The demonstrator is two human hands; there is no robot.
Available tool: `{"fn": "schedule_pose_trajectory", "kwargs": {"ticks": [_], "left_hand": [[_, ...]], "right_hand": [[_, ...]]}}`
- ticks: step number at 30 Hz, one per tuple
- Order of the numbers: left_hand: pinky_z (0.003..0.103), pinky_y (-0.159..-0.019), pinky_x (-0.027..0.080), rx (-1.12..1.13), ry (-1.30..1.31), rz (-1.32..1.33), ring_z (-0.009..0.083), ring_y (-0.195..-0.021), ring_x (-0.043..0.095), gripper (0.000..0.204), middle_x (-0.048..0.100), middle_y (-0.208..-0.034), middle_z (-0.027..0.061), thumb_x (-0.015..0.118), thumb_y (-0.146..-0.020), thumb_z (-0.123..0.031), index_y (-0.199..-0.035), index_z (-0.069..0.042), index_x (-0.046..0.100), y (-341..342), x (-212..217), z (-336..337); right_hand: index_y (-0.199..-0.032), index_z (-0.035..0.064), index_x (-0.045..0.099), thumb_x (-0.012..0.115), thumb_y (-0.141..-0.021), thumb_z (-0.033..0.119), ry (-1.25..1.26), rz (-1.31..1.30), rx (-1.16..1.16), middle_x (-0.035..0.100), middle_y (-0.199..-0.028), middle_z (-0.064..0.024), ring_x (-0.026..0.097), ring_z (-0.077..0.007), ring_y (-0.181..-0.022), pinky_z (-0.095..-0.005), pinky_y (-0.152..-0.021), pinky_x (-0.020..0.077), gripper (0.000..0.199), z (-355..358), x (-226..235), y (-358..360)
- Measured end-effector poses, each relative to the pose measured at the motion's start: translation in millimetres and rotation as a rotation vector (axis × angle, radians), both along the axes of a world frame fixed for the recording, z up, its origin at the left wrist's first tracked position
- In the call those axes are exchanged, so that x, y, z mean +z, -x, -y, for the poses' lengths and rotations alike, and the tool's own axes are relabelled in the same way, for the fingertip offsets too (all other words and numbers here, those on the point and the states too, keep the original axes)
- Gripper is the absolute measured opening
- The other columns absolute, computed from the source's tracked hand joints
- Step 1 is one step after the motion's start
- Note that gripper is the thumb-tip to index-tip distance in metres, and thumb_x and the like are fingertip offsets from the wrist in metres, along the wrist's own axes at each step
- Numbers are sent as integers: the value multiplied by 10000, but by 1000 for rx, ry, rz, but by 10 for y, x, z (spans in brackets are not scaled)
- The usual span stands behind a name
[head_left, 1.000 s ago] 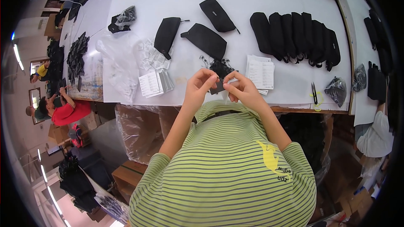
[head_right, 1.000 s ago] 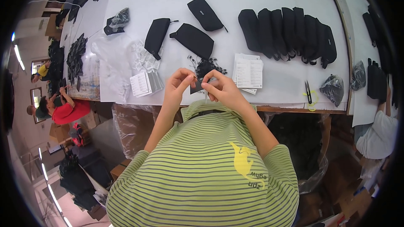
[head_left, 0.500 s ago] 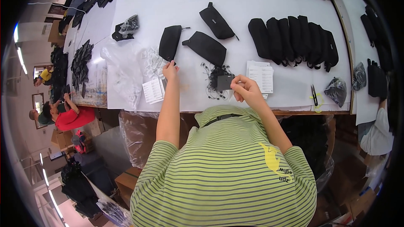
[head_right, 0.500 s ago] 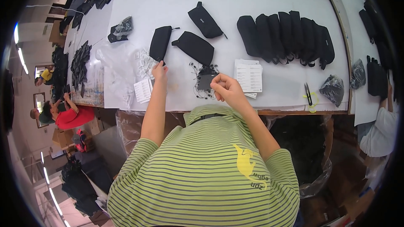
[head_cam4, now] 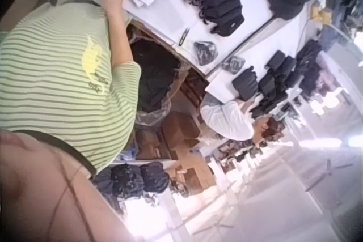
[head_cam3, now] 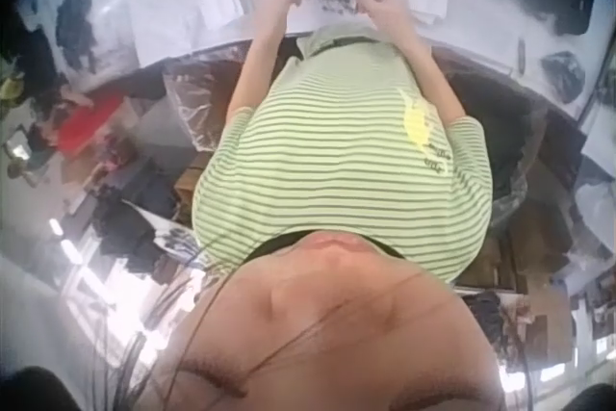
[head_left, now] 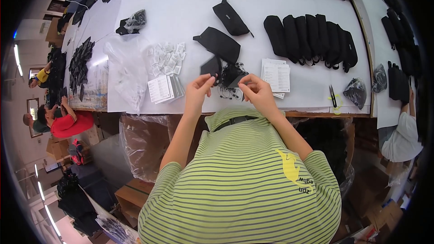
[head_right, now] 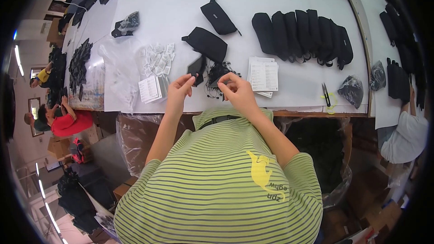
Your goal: Attaching plastic clips and labels to black storage pouches at a manufacturing workstation.
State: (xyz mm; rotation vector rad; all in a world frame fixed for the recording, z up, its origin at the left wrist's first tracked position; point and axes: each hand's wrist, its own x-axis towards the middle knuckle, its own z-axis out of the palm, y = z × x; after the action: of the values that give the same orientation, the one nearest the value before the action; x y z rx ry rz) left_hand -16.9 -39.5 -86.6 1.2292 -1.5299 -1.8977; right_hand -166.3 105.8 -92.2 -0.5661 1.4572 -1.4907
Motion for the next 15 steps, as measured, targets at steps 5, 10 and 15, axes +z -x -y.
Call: {"fn": "schedule_pose_trajectory", "kwargs": {"ticks": [5,10,15], "left_hand": [[191,-523,352,-56,-181,-35,52,-561,469,266,614,-755,-2,668,-836,-160,-1043,4,646,-131,121,-422],[181,-523,348,-25,-284,-161,36,-596,479,250,635,-779,12,630,-850,-122,-1062,9,641,-191,60,-515],[186,-520,347,-144,-118,22,31,-593,458,225,615,-781,9,626,-846,-77,-1062,-16,646,-221,77,-532]], "right_hand": [[-887,72,608,622,-840,158,7,-325,91,486,-527,7,430,-58,-466,-236,-452,313,99,40,23,-154],[-901,82,625,637,-814,168,-9,-465,224,434,-507,-15,397,-93,-452,-265,-454,299,122,-5,48,-189],[-888,88,660,651,-801,180,-31,-476,290,442,-503,-26,382,-116,-451,-282,-452,294,127,-70,36,-157]]}}
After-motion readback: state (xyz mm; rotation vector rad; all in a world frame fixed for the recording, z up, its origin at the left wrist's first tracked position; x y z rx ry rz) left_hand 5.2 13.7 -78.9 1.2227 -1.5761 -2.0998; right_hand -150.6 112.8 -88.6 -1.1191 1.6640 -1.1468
